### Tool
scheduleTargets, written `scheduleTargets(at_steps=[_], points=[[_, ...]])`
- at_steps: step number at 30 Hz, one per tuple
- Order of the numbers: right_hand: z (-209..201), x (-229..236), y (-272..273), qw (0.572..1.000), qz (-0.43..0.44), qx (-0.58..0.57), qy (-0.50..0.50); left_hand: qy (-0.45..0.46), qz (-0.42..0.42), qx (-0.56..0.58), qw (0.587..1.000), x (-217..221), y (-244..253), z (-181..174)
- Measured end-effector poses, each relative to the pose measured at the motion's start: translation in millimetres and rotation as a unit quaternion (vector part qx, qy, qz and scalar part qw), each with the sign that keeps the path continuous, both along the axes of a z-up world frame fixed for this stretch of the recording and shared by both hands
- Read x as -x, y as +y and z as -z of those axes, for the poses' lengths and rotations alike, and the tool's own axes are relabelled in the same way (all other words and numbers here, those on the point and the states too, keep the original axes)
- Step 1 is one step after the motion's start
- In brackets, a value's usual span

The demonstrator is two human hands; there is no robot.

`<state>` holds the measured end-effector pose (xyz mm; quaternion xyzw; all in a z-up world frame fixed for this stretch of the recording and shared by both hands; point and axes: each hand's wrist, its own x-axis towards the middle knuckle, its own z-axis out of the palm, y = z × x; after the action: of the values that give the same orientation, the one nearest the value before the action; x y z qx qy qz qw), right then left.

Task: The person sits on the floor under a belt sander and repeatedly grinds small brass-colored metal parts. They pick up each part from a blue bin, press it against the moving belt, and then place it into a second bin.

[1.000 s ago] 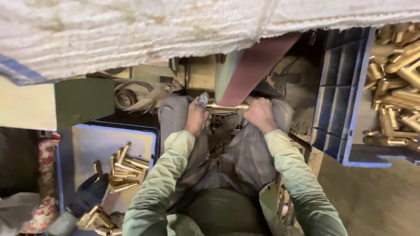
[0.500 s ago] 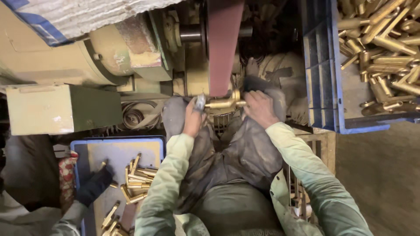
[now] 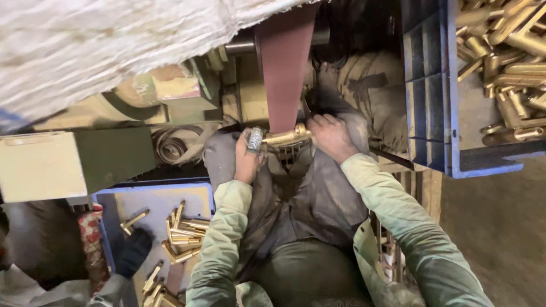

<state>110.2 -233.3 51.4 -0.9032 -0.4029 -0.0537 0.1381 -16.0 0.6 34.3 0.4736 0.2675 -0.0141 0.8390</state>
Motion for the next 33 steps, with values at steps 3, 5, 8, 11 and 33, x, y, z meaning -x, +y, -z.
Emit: scheduleTargets(at_steps=[3,5,8,11,33], points=[[0,-3,-2,0.999,-0.013,-0.026,0.042,0.029,-0.003,-0.033,0.999,-1,-2,-2],[-3,-5,-1,0.996,-0.014,-0.009,0.085,0.053,-0.022,-0.024,0.998,-4,-4,-3],[-9,-9,-3,0.991,-0.023,-0.030,0.131,0.066,-0.029,-0.012,0.997,-7,-5,0],[-13,-12,-1,0.984,-0.033,-0.048,0.168,0.053,-0.021,-0.017,0.998,-6,-2,7],[-45,-44,13,0.897,-0.027,0.023,0.441,0.109,-0.013,0.090,0.990,-10,2,29]])
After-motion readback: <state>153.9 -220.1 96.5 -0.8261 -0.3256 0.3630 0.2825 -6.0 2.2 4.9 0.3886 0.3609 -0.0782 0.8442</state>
